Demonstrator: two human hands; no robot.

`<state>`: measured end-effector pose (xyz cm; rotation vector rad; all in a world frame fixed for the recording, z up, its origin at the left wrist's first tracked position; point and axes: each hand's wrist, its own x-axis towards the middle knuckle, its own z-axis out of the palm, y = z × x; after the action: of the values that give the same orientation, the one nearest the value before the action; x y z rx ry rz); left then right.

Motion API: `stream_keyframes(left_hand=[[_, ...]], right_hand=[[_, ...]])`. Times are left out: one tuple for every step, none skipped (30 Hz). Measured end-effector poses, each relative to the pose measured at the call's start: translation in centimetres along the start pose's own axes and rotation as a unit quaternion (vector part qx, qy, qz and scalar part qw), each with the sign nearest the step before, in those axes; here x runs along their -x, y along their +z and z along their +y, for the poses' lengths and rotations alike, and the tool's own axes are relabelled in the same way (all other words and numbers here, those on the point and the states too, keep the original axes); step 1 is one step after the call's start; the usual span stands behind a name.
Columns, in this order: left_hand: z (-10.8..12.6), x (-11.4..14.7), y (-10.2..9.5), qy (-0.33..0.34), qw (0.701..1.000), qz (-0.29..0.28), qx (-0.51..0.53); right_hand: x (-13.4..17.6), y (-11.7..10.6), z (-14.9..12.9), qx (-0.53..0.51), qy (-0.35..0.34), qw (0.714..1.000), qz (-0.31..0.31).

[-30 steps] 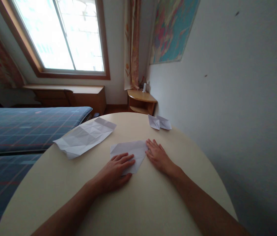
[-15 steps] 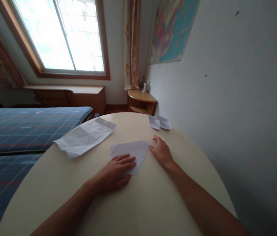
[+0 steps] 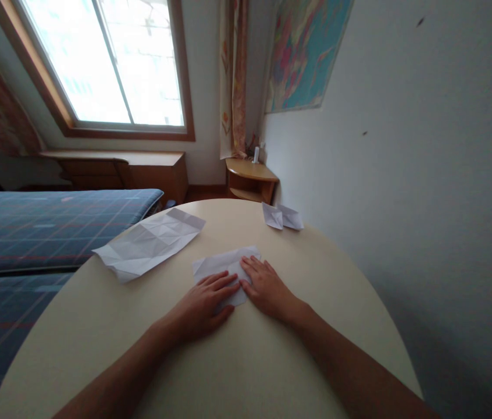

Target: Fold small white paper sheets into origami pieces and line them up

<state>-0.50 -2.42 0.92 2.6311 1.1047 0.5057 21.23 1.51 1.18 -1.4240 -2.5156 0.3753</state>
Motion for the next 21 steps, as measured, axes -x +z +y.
stream_keyframes(left_hand=[[0.0, 0.0, -0.1, 0.002, 1.000, 0.000, 0.004], [0.1, 0.0, -0.2, 0.005, 1.000, -0.001, 0.008], [0.1, 0.1, -0.3, 0.009, 1.000, -0.003, 0.012], [0.1, 0.1, -0.4, 0.015, 1.000, -0.005, 0.016], [0.2, 0.1, -0.5, 0.021, 1.000, -0.007, 0.020], [0.2, 0.2, -0.6, 0.027, 0.999, -0.008, 0.025], [0.3, 0.2, -0.6, 0.033, 0.999, -0.007, 0.029], [0.3, 0.2, -0.6, 0.038, 0.999, -0.005, 0.034], [0.3, 0.2, -0.6, 0.043, 0.998, -0.002, 0.038], [0.4, 0.2, -0.6, 0.047, 0.998, 0.004, 0.043], [0.4, 0.1, -0.5, 0.050, 0.998, 0.009, 0.047], [0.5, 0.1, -0.5, 0.052, 0.997, 0.013, 0.049], [0.5, 0.0, -0.5, 0.052, 0.997, 0.017, 0.051], [0.5, 0.0, -0.5, 0.049, 0.997, 0.020, 0.052], [0.6, -0.1, -0.6, 0.045, 0.997, 0.022, 0.052], [0.6, -0.1, -0.6, 0.041, 0.997, 0.026, 0.052], [0.6, -0.1, -0.7, 0.036, 0.998, 0.030, 0.051], [0.6, -0.1, -0.7, 0.029, 0.998, 0.037, 0.049], [0.5, -0.1, -0.8, 0.021, 0.998, 0.044, 0.047], [0.5, -0.1, -0.8, 0.014, 0.998, 0.051, 0.047], [0.5, -0.1, -0.8, 0.006, 0.997, 0.058, 0.047]], right_hand=[[0.0, 0.0, 0.1, 0.004, 0.008, 1.000, -0.014], [0.0, -0.2, 0.3, 0.006, 0.015, 1.000, -0.022], [-0.1, -0.3, 0.5, 0.008, 0.022, 0.999, -0.026], [-0.1, -0.4, 0.7, 0.009, 0.028, 0.999, -0.029], [-0.2, -0.6, 0.9, 0.010, 0.034, 0.999, -0.032], [-0.2, -0.7, 1.0, 0.011, 0.040, 0.999, -0.033], [-0.2, -0.8, 1.2, 0.010, 0.045, 0.998, -0.034], [-0.3, -0.9, 1.3, 0.010, 0.050, 0.998, -0.034], [-0.3, -0.9, 1.4, 0.009, 0.054, 0.998, -0.032], [-0.3, -1.0, 1.4, 0.008, 0.057, 0.998, -0.028], [-0.3, -1.0, 1.5, 0.008, 0.060, 0.998, -0.023], [-0.3, -1.1, 1.6, 0.008, 0.061, 0.998, -0.015], [-0.3, -1.1, 1.7, 0.009, 0.059, 0.998, -0.007], [-0.4, -1.1, 1.7, 0.009, 0.054, 0.998, 0.001], [-0.4, -1.1, 1.8, 0.007, 0.047, 0.999, 0.009], [-0.4, -1.1, 1.9, 0.005, 0.038, 0.999, 0.015], [-0.4, -1.0, 1.9, 0.003, 0.028, 0.999, 0.020], [-0.4, -1.0, 2.0, 0.000, 0.019, 0.999, 0.025], [-0.4, -0.9, 2.0, -0.002, 0.011, 1.000, 0.029], [-0.4, -0.9, 2.0, -0.004, 0.003, 0.999, 0.032], [-0.4, -0.9, 2.0, -0.005, -0.003, 0.999, 0.035]])
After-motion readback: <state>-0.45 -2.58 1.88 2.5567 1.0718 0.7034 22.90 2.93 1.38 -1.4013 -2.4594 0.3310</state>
